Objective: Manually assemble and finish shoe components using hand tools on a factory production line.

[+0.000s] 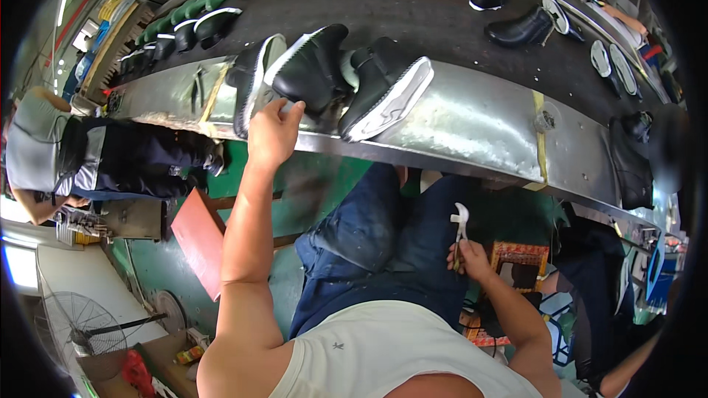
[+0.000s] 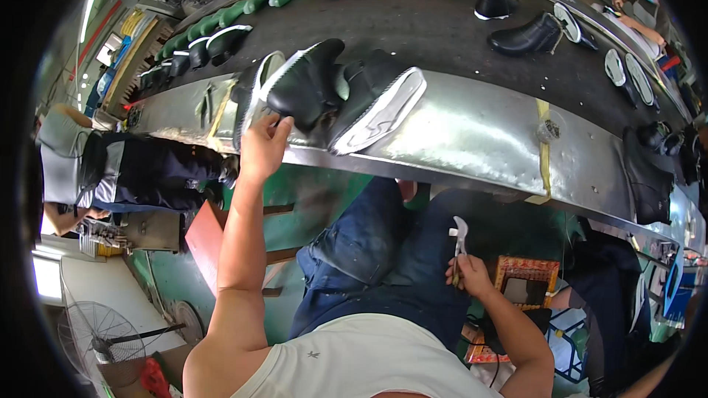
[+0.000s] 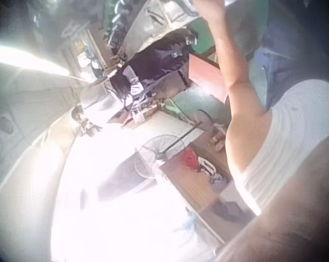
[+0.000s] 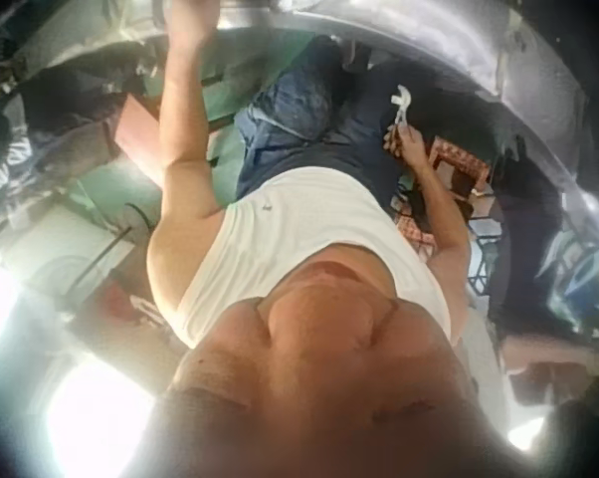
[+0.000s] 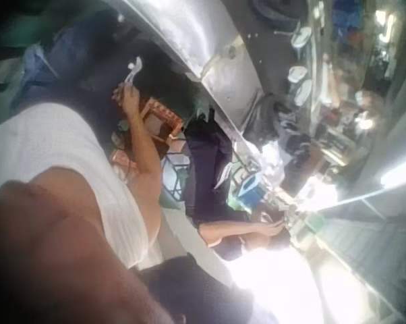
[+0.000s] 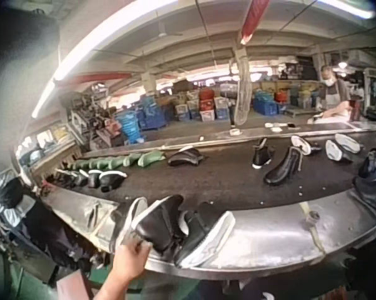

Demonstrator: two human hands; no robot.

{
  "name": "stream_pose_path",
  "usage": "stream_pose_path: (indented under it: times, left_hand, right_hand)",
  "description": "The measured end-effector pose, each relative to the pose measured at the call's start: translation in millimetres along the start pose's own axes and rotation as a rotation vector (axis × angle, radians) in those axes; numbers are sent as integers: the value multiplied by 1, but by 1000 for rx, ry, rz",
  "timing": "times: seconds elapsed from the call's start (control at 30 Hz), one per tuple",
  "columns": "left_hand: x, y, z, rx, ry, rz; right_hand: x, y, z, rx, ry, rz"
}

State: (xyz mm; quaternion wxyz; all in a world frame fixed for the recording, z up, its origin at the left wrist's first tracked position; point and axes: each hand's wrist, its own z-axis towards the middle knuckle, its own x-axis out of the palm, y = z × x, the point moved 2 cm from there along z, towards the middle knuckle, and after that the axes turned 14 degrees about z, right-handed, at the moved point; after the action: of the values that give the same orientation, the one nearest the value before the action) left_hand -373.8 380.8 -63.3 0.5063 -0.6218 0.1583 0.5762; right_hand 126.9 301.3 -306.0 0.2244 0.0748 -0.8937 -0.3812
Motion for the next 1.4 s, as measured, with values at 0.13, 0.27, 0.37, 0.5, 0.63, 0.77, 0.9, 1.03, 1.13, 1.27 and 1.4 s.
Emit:
stream_pose_path:
  times: [0.13, 0.27, 0.37, 0.5, 0.63, 0.77, 0.9, 1.03, 1.13, 1.27, 1.4]
  left_hand:
    - [-30, 43, -5, 210, -655, 480]
    - [-11, 110, 54, -54, -93, 368]
    - [-31, 143, 77, -136, -52, 206]
    - [-49, 161, 43, -382, -327, -290]
    - [-40, 153, -68, 7, -418, -627]
    - [-58, 173, -116, 129, 389, -1406]
    - [-10, 146, -193, 5, 408, -1180]
    - [49, 33, -242, 111, 868, -925]
    - [99, 5, -253, 177, 1066, -484]
    - [110, -28, -252, 353, 1128, -217]
    - [139, -57, -258, 654, 880, 117]
  right_hand:
    - [6, -9, -9, -70, -50, -13]
    - [11, -11, -8, -69, -63, 0]
    - [17, -6, -7, -114, -43, -59]
    - [21, -3, -11, -128, -58, -94]
    - [24, 0, -19, -141, -118, -45]
    - [31, 6, -18, -223, -134, -207]
    - [50, 26, -30, -319, -168, -212]
    - [59, 41, -29, -437, -212, -108]
    - [52, 29, -6, -491, -198, -49]
    - [49, 32, -14, -217, -271, -380]
    - [46, 28, -16, -481, -289, -394]
